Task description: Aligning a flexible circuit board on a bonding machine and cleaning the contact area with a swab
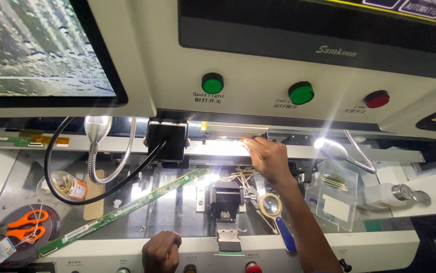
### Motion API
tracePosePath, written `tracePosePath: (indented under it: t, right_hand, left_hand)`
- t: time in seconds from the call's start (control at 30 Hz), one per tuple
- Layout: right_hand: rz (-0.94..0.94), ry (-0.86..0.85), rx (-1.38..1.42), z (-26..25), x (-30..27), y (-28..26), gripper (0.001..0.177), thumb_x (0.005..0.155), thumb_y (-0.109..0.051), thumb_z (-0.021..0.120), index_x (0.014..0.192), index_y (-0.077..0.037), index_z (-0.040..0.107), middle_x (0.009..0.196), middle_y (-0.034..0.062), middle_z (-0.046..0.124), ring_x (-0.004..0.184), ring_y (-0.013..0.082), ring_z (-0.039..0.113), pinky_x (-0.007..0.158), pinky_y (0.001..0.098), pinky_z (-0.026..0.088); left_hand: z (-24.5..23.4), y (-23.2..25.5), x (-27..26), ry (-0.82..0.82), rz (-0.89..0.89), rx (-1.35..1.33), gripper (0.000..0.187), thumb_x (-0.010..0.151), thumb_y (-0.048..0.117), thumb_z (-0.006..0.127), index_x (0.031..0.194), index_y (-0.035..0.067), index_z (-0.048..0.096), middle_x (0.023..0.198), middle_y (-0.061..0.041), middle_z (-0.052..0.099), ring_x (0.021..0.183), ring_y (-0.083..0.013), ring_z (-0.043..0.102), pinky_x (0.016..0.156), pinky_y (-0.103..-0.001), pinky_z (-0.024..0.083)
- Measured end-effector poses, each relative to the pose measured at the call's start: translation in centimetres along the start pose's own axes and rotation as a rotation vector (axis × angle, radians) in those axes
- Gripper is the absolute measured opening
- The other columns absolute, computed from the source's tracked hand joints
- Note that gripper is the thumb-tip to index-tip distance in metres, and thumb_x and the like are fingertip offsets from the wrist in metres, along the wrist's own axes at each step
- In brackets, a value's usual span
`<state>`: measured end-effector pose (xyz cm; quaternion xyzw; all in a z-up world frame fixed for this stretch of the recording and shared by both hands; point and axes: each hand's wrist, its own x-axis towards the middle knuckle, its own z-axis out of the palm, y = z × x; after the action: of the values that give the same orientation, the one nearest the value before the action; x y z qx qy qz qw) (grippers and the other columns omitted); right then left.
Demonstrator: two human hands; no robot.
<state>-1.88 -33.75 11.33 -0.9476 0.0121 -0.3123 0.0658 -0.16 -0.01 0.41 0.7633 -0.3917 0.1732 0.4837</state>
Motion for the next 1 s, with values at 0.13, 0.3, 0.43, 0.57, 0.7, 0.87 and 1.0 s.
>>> tracePosePath:
  t: [0.13, 0.3, 0.43, 0.57, 0.7, 0.87, 1.0]
  right_hand:
    - [-0.011, -0.02, -0.025, 0.9, 0.1, -0.3, 0.034, 0.081, 0.003, 0.063, 0.108, -0.017, 0.071, 0.067, -0.0022, 0.057, 0.049, 0.0143, 0.046, 0.038, 0.0307, 0.028]
    - [0.007, 0.015, -0.01, 0.2, -0.3, 0.3, 0.037, 0.081, 0.003, 0.065, 0.111, -0.017, 0.073, 0.063, -0.0028, 0.053, 0.049, 0.0137, 0.042, 0.04, 0.0306, 0.03]
    - [-0.001, -0.014, 0.006, 0.7, 0.3, -0.9, 0.033, 0.082, 0.004, 0.06, 0.108, -0.013, 0.074, 0.072, -0.0027, 0.064, 0.051, 0.011, 0.049, 0.037, 0.0272, 0.033]
    - [0.005, -0.006, -0.021, 0.2, 0.1, -0.6, 0.03, 0.085, -0.001, 0.064, 0.109, -0.017, 0.073, 0.064, -0.0023, 0.054, 0.049, 0.0139, 0.045, 0.039, 0.0309, 0.03]
    - [-0.013, 0.001, -0.033, 1.6, -0.1, -0.5, 0.039, 0.082, 0.002, 0.064, 0.113, -0.02, 0.072, 0.063, -0.0051, 0.051, 0.047, 0.0106, 0.04, 0.039, 0.0277, 0.031]
    - [-0.015, -0.038, -0.06, 1.9, 0.1, -0.7, 0.039, 0.085, -0.003, 0.065, 0.118, -0.024, 0.07, 0.082, -0.0018, 0.066, 0.052, 0.0132, 0.049, 0.042, 0.03, 0.036]
    - [0.013, 0.035, 0.003, 0.1, -0.2, -0.9, 0.032, 0.085, 0.002, 0.064, 0.11, -0.015, 0.075, 0.066, -0.0041, 0.057, 0.048, 0.0101, 0.04, 0.039, 0.0272, 0.029]
  left_hand:
    - [0.2, -0.4, -0.5, -0.031, 0.019, -0.012, 0.025, 0.061, -0.014, 0.042, 0.056, 0.009, 0.049, 0.05, -0.001, 0.044, 0.043, -0.0174, 0.037, 0.042, -0.03, 0.026]
    - [0.0, -0.5, -0.3, -0.03, 0.022, -0.005, 0.025, 0.058, -0.015, 0.042, 0.053, 0.009, 0.048, 0.047, -0.001, 0.043, 0.04, -0.0155, 0.036, 0.04, -0.029, 0.025]
    - [0.1, -0.6, -0.7, -0.06, 0.009, -0.025, 0.025, 0.06, -0.015, 0.042, 0.055, 0.009, 0.048, 0.048, -0.002, 0.042, 0.041, -0.017, 0.036, 0.042, -0.031, 0.024]
    - [-0.1, -0.7, -0.4, -0.031, 0.011, -0.005, 0.025, 0.059, -0.014, 0.041, 0.054, 0.009, 0.048, 0.048, -0.001, 0.043, 0.041, -0.0168, 0.036, 0.041, -0.03, 0.025]
    - [0.0, -1.0, -0.9, -0.051, 0.005, -0.016, 0.022, 0.06, -0.012, 0.043, 0.056, 0.009, 0.049, 0.049, -0.002, 0.043, 0.042, -0.018, 0.037, 0.041, -0.032, 0.024]
    - [-0.2, -0.8, -0.6, -0.03, 0.01, -0.026, 0.024, 0.06, -0.013, 0.042, 0.056, 0.009, 0.048, 0.049, -0.002, 0.043, 0.042, -0.0178, 0.036, 0.042, -0.031, 0.025]
    - [-0.2, -1.2, -1.0, -0.039, 0.009, -0.032, 0.024, 0.059, -0.013, 0.042, 0.056, 0.009, 0.049, 0.048, -0.002, 0.042, 0.041, -0.0171, 0.035, 0.04, -0.031, 0.023]
